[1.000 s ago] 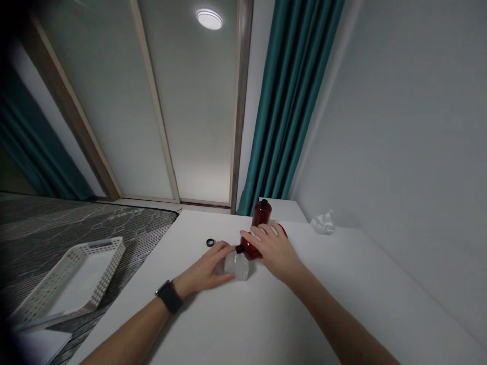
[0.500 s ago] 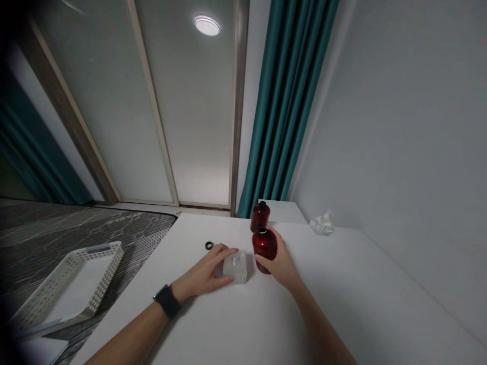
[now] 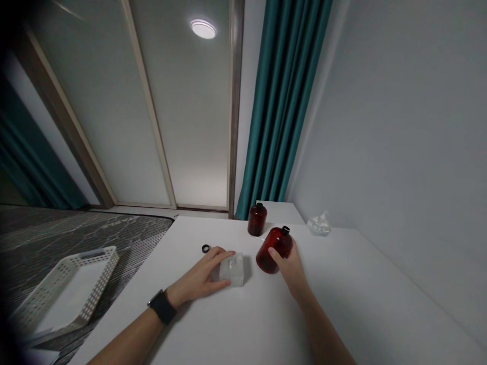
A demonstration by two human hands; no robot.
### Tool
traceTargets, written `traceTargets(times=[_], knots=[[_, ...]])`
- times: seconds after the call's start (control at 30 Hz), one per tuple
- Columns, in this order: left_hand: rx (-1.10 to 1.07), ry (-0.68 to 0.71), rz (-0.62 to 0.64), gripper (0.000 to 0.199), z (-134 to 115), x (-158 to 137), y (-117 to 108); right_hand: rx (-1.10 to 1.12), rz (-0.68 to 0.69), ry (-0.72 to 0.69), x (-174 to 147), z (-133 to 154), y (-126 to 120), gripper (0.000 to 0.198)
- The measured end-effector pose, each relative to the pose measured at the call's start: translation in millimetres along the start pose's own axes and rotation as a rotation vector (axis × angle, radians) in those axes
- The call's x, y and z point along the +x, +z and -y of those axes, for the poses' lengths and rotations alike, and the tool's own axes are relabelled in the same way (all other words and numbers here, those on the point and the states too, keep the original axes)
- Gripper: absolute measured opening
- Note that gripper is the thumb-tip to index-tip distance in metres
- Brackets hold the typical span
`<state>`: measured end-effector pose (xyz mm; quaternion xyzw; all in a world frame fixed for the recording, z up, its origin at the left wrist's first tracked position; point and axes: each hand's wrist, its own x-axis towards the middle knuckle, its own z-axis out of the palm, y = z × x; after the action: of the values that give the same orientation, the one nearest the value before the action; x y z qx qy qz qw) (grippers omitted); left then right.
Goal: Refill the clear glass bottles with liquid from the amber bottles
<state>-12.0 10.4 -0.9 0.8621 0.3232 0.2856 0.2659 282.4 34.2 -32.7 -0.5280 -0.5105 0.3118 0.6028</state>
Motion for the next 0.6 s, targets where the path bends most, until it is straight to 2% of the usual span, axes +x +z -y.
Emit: traceTargets(times=[0.13, 0.27, 0.37, 0.43, 0.5, 0.6], knots=[[0.029, 0.005, 0.01, 0.066, 3.2, -0.5, 0.4, -0.113, -0.051, -0.059, 0.5, -3.2, 3.5, 0.081], [0.058, 0.013, 0.0, 0.071, 4.9, -2.3, -0.7, -0.143, 0.039, -0.054, 1.2, 4.2, 13.0, 0.079], [0.013, 0.053, -0.052, 0.059, 5.8, -3.6, -2.4, -0.134, 0.132, -0.047, 6.4, 12.2, 22.7, 0.076], [-0.041, 0.067, -0.16, 0.051, 7.8, -3.9, -3.6, -0.129, 0.216, -0.07, 12.5, 15.7, 31.6, 0.074], [-0.079, 0.058, -0.319, 0.046, 11.2, -3.7, -4.6, -0.116, 0.285, -0.105, 19.9, 17.1, 42.8, 0.074], [-0.069, -0.002, -0.522, 0.038, 17.8, -2.6, -5.8, -0.106, 0.32, -0.127, 29.9, 16.8, 62.4, 0.07]])
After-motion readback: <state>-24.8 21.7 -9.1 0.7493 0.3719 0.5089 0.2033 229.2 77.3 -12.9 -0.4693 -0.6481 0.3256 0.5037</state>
